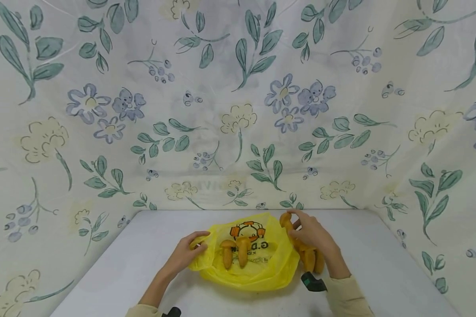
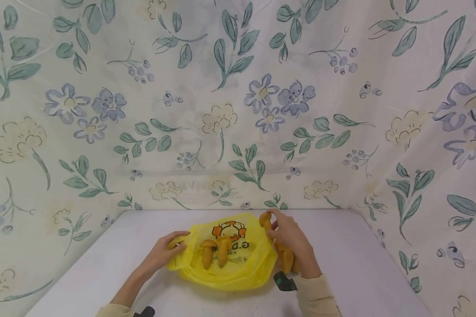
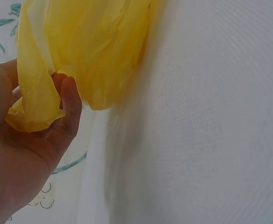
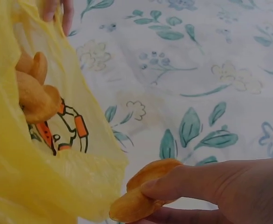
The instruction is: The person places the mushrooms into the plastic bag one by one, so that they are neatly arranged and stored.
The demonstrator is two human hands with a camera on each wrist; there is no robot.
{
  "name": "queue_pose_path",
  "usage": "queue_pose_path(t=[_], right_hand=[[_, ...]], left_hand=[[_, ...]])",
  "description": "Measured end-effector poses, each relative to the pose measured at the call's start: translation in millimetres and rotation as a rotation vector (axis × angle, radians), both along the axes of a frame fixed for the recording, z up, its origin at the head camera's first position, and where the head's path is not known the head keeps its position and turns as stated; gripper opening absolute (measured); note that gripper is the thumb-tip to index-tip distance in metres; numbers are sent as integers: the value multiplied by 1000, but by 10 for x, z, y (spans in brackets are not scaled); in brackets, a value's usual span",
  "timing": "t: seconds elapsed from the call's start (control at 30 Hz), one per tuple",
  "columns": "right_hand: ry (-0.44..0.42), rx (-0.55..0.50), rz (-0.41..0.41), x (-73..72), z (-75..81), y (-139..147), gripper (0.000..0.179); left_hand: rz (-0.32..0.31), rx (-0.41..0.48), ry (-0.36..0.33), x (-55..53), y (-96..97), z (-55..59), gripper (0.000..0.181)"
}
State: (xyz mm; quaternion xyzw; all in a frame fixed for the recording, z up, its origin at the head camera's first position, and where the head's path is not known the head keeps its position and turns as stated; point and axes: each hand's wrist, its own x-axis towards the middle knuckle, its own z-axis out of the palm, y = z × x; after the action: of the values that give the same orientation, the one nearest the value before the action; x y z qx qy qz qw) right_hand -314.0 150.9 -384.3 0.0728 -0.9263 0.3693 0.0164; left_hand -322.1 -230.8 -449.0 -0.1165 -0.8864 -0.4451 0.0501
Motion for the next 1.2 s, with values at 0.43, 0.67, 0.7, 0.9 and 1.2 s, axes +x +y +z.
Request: queue_pose_path(t=[0.43, 0.67, 0.7, 0.9, 1.2], right_hand=[[10, -63, 20, -63, -11, -160, 59], [-9, -67, 20, -34, -19, -233, 61], [-6, -61, 20, -29, -14, -239, 61], [35, -23, 47, -48, -25, -255, 61], [34, -11, 55, -45, -73, -283, 59]], left_hand=[[8, -19, 6, -1, -17, 23, 36], [-2, -13, 18, 29, -2, 28, 36], [-3, -12, 19, 23, 3, 27, 36], [2, -9, 11, -16, 20, 19, 36], [13, -17, 7, 9, 14, 11, 36]])
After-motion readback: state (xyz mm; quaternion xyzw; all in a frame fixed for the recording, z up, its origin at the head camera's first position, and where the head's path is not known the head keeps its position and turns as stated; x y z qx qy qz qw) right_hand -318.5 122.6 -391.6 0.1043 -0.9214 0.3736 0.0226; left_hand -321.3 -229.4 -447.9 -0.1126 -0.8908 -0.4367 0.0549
